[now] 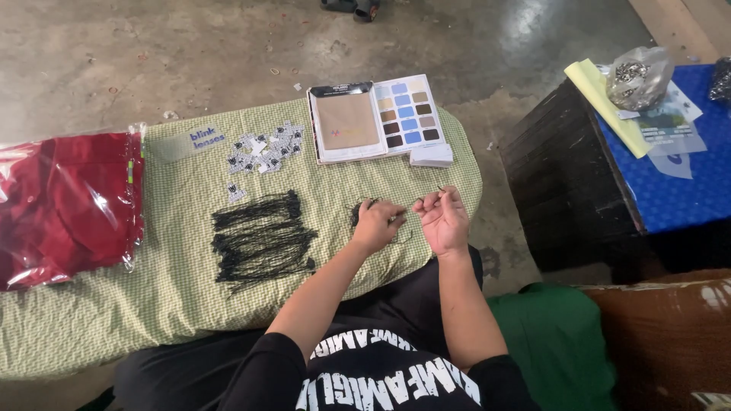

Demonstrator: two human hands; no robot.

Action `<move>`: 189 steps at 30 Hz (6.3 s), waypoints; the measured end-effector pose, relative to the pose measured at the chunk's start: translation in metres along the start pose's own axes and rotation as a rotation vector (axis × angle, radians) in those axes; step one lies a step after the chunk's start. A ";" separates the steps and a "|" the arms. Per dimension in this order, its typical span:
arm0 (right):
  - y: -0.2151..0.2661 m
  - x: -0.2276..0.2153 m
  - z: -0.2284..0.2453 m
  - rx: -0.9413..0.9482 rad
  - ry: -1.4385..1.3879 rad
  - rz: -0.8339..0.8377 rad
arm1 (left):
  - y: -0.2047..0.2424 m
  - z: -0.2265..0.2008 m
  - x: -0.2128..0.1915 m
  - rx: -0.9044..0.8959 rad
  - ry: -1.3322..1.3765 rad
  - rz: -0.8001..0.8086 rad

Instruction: The person sits on the floor and repeatedly picks up black cords from a pile, straightens them, and places them into a separate aligned stack on a green mat. The person handles the cords one at a time throughout the clip.

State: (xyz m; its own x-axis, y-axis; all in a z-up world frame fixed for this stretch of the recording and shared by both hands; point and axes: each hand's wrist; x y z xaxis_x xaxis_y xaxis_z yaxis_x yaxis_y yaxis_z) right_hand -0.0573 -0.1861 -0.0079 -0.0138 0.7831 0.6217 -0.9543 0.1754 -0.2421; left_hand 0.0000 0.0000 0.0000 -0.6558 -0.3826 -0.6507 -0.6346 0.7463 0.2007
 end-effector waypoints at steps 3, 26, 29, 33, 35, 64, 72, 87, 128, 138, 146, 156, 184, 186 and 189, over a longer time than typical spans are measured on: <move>0.001 0.003 0.005 -0.029 -0.003 -0.054 | -0.025 0.034 0.030 -0.025 0.008 0.023; -0.080 0.081 -0.099 0.340 0.529 -0.039 | 0.119 0.064 0.044 -0.381 0.547 -0.286; -0.088 0.065 -0.124 0.385 0.551 -0.021 | 0.141 0.031 0.000 -0.523 0.683 -0.251; -0.080 0.073 -0.132 0.379 1.283 0.234 | 0.117 0.095 0.052 -0.451 0.486 -0.270; -0.068 0.073 -0.142 0.670 1.507 0.492 | 0.114 0.091 0.056 -0.343 0.404 -0.377; -0.044 0.158 -0.025 0.391 1.258 0.474 | 0.092 0.045 -0.084 -0.062 0.709 -0.185; -0.062 0.120 -0.083 0.562 1.039 0.153 | 0.106 0.098 0.024 -0.242 0.678 -0.265; -0.111 0.068 -0.197 0.740 0.496 -0.075 | 0.160 0.082 0.013 -0.453 0.433 -0.320; -0.136 0.096 -0.157 0.619 0.903 0.253 | 0.129 0.174 0.069 0.234 -0.533 -0.759; -0.138 0.069 -0.217 0.610 1.478 0.558 | 0.092 0.125 0.057 -0.032 -0.988 -0.035; -0.132 0.082 -0.210 0.600 1.579 0.546 | 0.090 0.136 0.072 0.037 -1.022 0.004; -0.118 0.096 -0.122 0.688 1.362 0.419 | 0.097 0.138 0.063 0.018 -1.000 0.034; -0.001 0.055 0.025 0.333 1.181 0.112 | 0.036 -0.013 -0.022 -0.059 0.393 0.083; 0.001 0.060 0.028 0.344 1.184 0.129 | 0.027 -0.005 -0.009 -0.024 0.442 0.051; 0.002 0.063 0.029 0.390 1.098 0.117 | 0.016 0.009 0.007 -0.067 0.519 0.034</move>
State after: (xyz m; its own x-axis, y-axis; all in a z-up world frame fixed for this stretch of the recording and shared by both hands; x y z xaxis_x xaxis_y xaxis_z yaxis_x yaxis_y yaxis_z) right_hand -0.0684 -0.1540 0.0521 -0.0242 0.9107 -0.4124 -0.9939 0.0226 0.1084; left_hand -0.0110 0.0140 -0.0076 -0.7818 -0.5912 -0.1983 -0.6233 0.7328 0.2730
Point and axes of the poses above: each hand's wrist, its own y-axis away from the middle knuckle, its own x-axis out of the palm, z = x × y, and after that the axes turned 12 degrees about z, right-handed
